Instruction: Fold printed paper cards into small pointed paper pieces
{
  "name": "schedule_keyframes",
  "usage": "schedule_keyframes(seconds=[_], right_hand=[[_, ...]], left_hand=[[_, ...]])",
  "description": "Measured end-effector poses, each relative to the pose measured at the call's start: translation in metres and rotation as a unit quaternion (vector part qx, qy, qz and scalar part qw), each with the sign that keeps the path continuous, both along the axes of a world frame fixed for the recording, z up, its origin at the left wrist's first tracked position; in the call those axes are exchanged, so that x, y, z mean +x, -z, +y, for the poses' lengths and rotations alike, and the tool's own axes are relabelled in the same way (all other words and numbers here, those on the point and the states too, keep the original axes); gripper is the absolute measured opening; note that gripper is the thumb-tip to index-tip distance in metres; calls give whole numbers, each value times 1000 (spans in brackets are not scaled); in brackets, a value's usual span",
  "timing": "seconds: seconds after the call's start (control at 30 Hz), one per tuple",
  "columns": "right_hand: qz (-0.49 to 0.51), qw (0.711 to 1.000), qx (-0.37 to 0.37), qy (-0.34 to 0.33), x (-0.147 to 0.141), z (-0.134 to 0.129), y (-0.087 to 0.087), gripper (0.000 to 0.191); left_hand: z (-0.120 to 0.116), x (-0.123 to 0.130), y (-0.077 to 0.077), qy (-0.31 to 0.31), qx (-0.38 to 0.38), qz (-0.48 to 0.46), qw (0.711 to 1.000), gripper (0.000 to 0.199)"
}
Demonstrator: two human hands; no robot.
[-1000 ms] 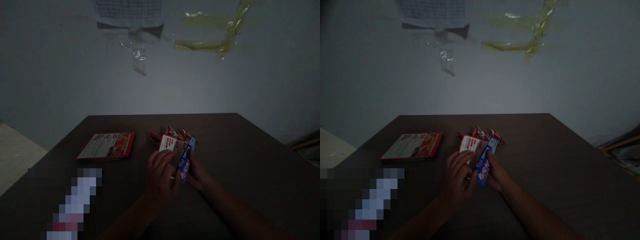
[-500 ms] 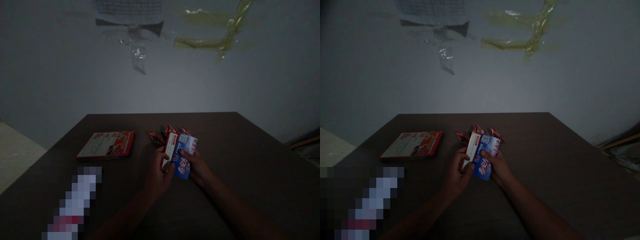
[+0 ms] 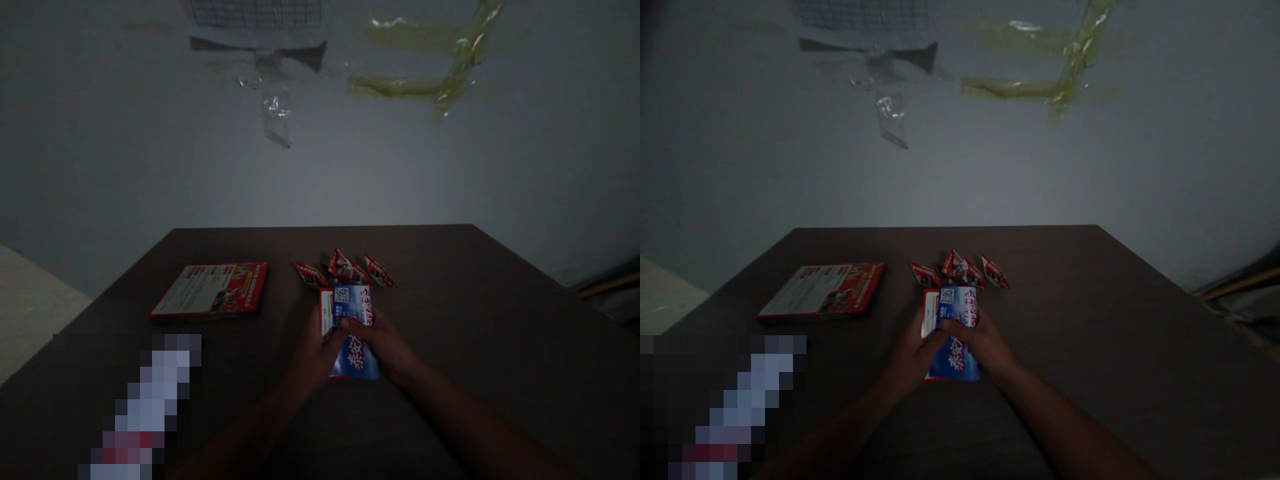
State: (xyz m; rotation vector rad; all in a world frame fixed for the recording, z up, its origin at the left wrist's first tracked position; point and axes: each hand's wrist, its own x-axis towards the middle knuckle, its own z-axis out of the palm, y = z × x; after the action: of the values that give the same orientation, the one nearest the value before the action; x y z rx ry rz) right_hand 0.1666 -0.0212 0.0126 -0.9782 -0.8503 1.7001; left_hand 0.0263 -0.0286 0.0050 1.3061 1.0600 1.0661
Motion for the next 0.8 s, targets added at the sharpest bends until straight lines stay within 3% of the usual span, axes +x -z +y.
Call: schedule_keyframes(seconds=[0.37, 0.63, 0.8], right_hand=[[-57, 998, 4, -30, -2, -6, -2, 41], [-85, 996, 26, -30, -1, -7, 3, 50], [-61, 998, 1, -9, -2, -7, -2, 55]], left_hand=[[3, 0, -3, 27, -88, -45, 995, 43], [3, 0, 2, -33, -124, -59, 990, 43], [6, 2, 2, -56, -96, -58, 992, 39]])
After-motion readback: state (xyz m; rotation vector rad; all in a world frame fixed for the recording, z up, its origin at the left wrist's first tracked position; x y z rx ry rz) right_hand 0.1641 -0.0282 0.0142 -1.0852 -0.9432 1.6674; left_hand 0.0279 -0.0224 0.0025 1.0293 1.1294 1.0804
